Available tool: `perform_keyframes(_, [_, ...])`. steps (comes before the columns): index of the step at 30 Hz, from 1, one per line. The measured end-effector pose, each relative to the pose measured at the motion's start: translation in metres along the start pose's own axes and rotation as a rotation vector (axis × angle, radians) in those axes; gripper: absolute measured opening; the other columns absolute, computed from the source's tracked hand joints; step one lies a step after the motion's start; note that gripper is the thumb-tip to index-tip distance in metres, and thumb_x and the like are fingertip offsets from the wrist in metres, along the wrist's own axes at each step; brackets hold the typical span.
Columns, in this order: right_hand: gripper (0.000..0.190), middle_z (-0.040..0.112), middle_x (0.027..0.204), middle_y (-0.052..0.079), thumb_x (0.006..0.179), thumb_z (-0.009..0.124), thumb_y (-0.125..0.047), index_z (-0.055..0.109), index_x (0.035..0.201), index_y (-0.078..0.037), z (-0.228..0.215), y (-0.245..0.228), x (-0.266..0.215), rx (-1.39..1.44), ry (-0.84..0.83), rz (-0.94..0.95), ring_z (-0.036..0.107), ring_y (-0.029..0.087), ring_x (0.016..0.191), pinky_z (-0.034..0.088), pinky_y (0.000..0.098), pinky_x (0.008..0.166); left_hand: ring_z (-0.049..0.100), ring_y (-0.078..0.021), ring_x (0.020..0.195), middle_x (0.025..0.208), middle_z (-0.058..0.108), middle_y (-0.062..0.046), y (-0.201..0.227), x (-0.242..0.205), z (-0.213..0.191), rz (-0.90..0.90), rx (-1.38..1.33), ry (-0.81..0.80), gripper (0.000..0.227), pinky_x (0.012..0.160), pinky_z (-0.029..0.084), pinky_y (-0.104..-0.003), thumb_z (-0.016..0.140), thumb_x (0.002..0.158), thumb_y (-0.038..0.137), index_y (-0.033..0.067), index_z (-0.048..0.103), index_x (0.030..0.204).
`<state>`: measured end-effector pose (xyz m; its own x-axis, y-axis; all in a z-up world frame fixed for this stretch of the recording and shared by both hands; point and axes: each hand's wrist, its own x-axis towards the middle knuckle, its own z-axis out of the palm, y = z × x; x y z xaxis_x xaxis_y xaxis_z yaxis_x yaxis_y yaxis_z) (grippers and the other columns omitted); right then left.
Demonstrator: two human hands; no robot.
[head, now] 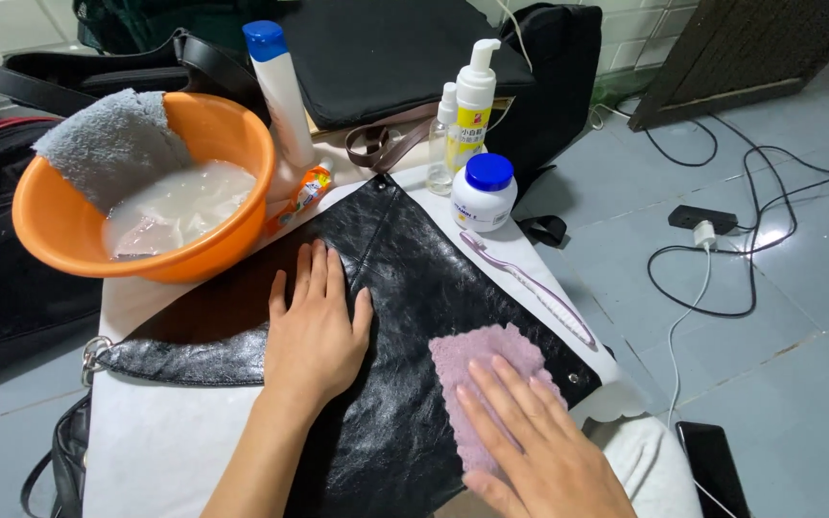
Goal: Cleaning a black leather piece by scrubbing it with a toothbrush and wiping it with a cloth dipped in cleaning solution.
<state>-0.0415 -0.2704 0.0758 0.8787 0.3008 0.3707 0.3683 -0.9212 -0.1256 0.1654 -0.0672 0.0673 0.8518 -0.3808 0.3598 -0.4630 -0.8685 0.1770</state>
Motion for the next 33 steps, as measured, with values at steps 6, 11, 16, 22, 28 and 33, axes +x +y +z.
perform_keyframes(6, [0.071,0.030,0.165,0.021,0.104,0.043,-0.049,0.038,0.153,0.002,-0.005,0.017,0.091,0.067,-0.061,0.025,0.020,0.035,0.155,0.014,0.0471,0.121,0.024,-0.0322,0.155,0.164,0.031,-0.024,-0.002,0.001,0.004,-0.003,0.008,-0.016,0.074,0.120,0.017,-0.055,0.038,0.100,0.046,-0.0072,0.036,0.151])
perform_keyframes(11, [0.071,0.026,0.165,0.024,0.105,0.035,-0.049,0.036,0.153,0.003,0.017,-0.003,0.107,0.038,-0.084,0.095,0.014,0.039,0.154,0.005,0.0518,0.122,0.022,-0.0292,0.156,0.165,0.031,-0.021,-0.001,-0.001,0.001,-0.025,-0.016,-0.037,0.073,0.120,0.017,-0.055,0.038,0.100,0.046,-0.0054,0.035,0.152])
perform_keyframes(16, [0.069,0.041,0.160,0.025,0.096,0.062,-0.039,0.046,0.150,0.001,0.018,-0.029,0.029,0.104,0.083,0.005,0.029,0.043,0.151,0.021,0.0566,0.117,0.031,-0.0300,0.153,0.163,0.037,-0.020,0.002,0.001,-0.001,-0.027,-0.015,0.056,0.071,0.119,0.022,-0.051,0.043,0.098,0.045,-0.0053,0.041,0.149])
perform_keyframes(22, [0.059,0.030,0.166,0.019,0.105,0.040,-0.032,0.038,0.154,0.000,0.000,-0.015,0.050,0.132,0.026,0.074,0.016,0.036,0.156,0.010,0.0528,0.122,0.029,-0.0305,0.153,0.162,0.037,-0.020,0.002,-0.001,0.001,-0.016,-0.015,0.032,0.071,0.120,0.021,-0.052,0.041,0.099,0.045,-0.0049,0.040,0.150])
perform_keyframes(28, [0.051,0.051,0.154,0.015,0.097,0.050,-0.021,0.055,0.143,0.000,0.011,-0.052,0.059,0.156,0.138,0.114,0.035,0.037,0.149,0.023,0.0517,0.120,0.036,-0.0314,0.150,0.159,0.044,-0.021,0.008,-0.002,-0.001,-0.029,0.017,0.119,0.067,0.117,0.028,-0.052,0.046,0.097,0.042,-0.0053,0.048,0.144])
perform_keyframes(33, [0.041,0.074,0.129,0.014,0.081,0.073,-0.011,0.077,0.121,-0.008,0.033,-0.055,-0.010,0.578,0.186,0.234,0.068,0.025,0.126,0.043,0.0495,0.110,0.045,-0.0347,0.147,0.151,0.056,-0.021,0.033,0.002,-0.012,0.096,0.493,0.313,0.051,0.111,0.037,-0.056,0.057,0.089,0.020,-0.0027,0.060,0.134])
